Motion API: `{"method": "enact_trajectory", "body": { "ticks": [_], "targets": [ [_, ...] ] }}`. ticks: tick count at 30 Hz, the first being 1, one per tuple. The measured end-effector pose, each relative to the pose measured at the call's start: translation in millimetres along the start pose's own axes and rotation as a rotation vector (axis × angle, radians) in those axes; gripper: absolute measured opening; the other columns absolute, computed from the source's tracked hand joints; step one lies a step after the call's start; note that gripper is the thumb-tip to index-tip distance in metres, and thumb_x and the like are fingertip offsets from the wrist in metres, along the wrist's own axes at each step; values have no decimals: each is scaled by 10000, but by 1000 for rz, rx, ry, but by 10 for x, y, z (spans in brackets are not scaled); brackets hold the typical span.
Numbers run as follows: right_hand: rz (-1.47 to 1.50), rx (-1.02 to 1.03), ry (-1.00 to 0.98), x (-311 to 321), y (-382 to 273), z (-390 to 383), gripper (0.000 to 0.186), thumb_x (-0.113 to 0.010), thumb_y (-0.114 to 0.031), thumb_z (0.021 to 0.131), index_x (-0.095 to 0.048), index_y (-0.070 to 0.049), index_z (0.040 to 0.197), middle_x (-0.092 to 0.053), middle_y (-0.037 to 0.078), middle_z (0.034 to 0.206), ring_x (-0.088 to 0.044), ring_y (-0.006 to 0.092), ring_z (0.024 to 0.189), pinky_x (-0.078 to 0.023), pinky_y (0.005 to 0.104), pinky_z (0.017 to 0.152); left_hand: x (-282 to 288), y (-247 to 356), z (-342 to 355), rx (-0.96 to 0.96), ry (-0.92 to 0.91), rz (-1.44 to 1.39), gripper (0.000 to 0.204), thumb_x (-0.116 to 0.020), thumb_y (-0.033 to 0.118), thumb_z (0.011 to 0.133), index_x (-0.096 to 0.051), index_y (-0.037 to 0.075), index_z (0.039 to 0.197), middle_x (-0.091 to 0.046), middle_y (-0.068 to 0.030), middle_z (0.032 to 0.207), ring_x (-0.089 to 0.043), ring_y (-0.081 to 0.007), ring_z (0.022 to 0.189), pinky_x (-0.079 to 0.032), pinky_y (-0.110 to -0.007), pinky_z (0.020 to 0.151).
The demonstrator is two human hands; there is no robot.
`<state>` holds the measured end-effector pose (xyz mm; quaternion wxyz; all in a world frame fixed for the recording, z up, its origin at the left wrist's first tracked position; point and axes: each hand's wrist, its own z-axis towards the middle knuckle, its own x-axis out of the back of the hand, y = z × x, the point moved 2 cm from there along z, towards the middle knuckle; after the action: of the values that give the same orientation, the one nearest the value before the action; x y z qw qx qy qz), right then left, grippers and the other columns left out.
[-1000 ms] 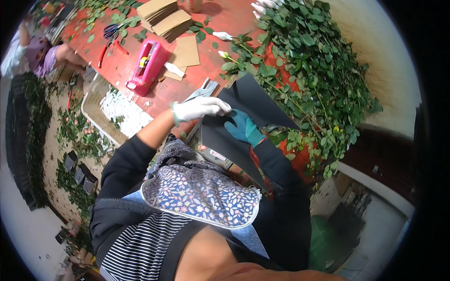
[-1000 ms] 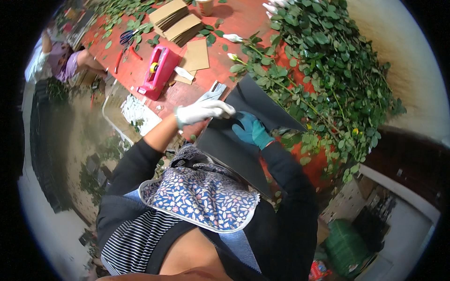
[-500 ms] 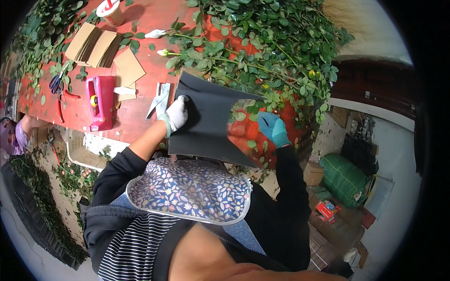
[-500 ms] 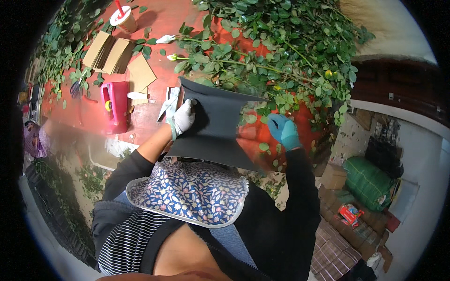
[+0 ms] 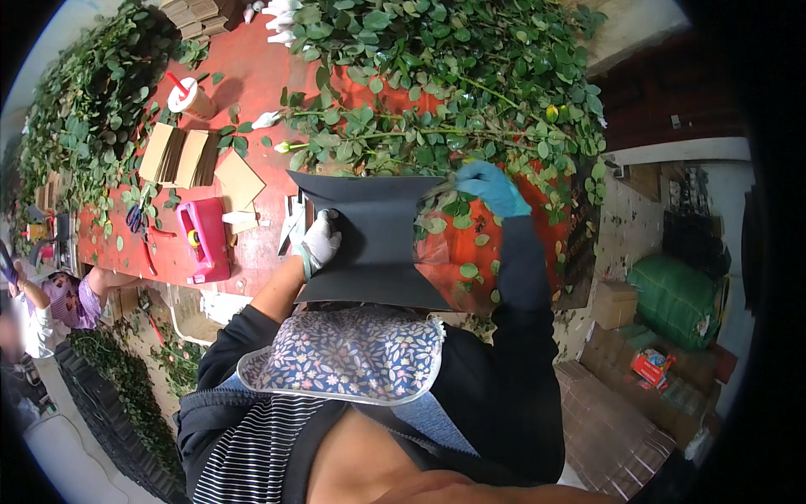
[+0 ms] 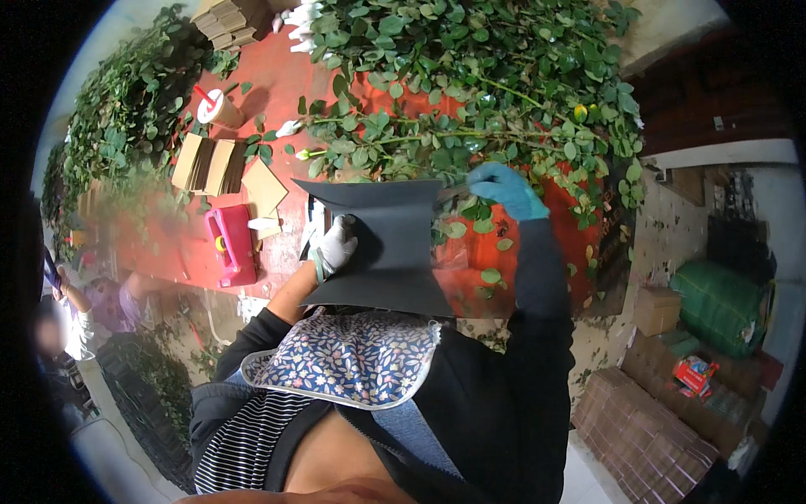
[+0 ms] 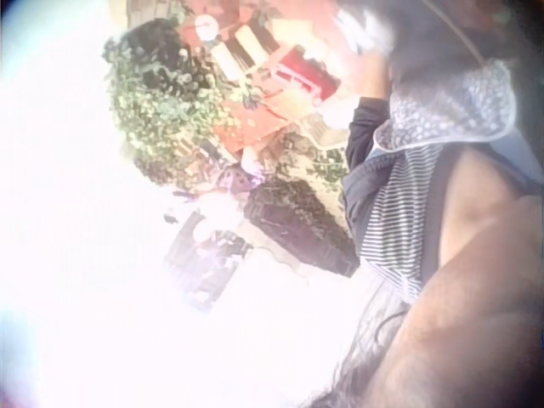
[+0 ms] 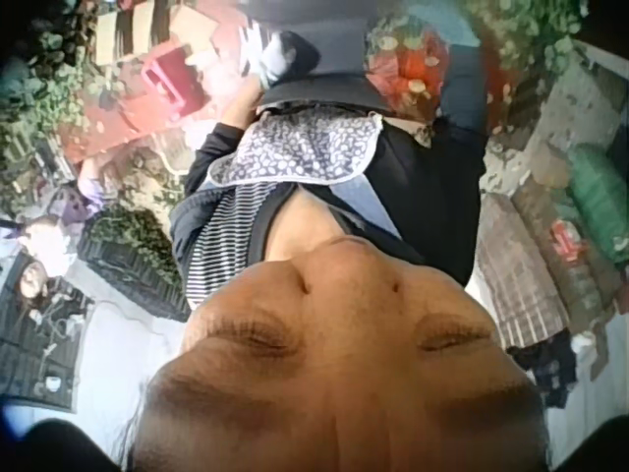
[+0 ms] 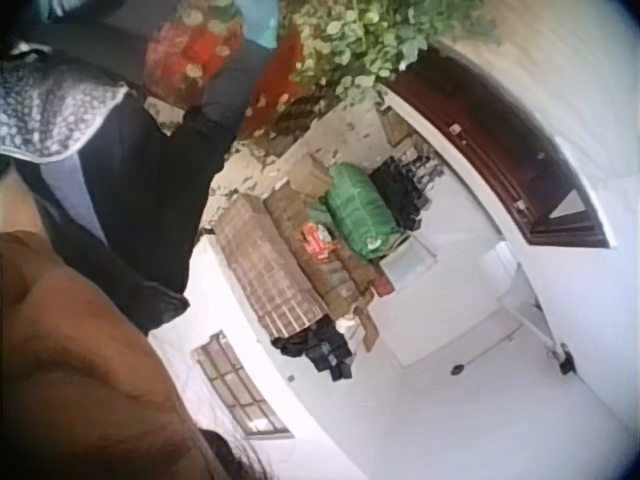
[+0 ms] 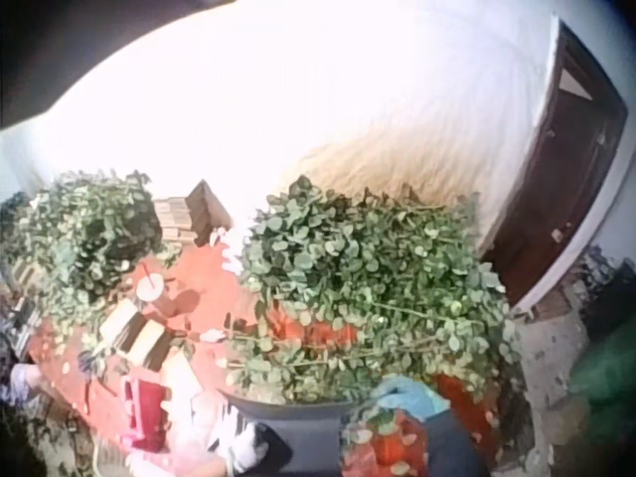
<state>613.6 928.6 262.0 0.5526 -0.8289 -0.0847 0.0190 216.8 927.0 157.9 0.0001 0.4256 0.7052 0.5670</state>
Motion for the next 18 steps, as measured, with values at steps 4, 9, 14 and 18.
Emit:
{"method": "enact_trajectory", "body": {
  "ticks": [4,9,14,18],
  "targets": [
    [569,410,59,324,268,-435,160,-670,-151,905,-628,-74,1039,-613,5,1033,-581,148,956,-455,313,956,-228,68,-289,-13,-8,-102,469,-584,3,846,-426,12,1287,-554,-101,869,-565,-219,791,-481,-338,765],
    [83,153,63,-217,-96,-423,158,-642,-158,925,-606,-82,1059,-585,-22,987,-547,112,870,-465,288,917,-201,66,-260,-52,51,-37,460,-608,61,858,-447,15,1286,-582,-114,868,-600,-247,805,-498,-351,766],
    [-263,-156,11,-342,-545,-873,150,-636,-122,926,-661,2,1006,-677,34,955,-618,110,885,-492,249,764,-310,-85,-232,-67,117,-54,488,-618,83,862,-452,16,1316,-596,-210,1137,-590,-351,1093,-483,-377,944],
    [-453,86,-479,-1577,-532,-752,243,-660,-147,909,-655,-24,1118,-684,94,1112,-635,168,1044,-507,273,833,-160,123,-424,2,31,-41,490,-575,42,865,-461,49,1342,-612,-198,1135,-602,-316,1086,-479,-361,961]
  ]
}}
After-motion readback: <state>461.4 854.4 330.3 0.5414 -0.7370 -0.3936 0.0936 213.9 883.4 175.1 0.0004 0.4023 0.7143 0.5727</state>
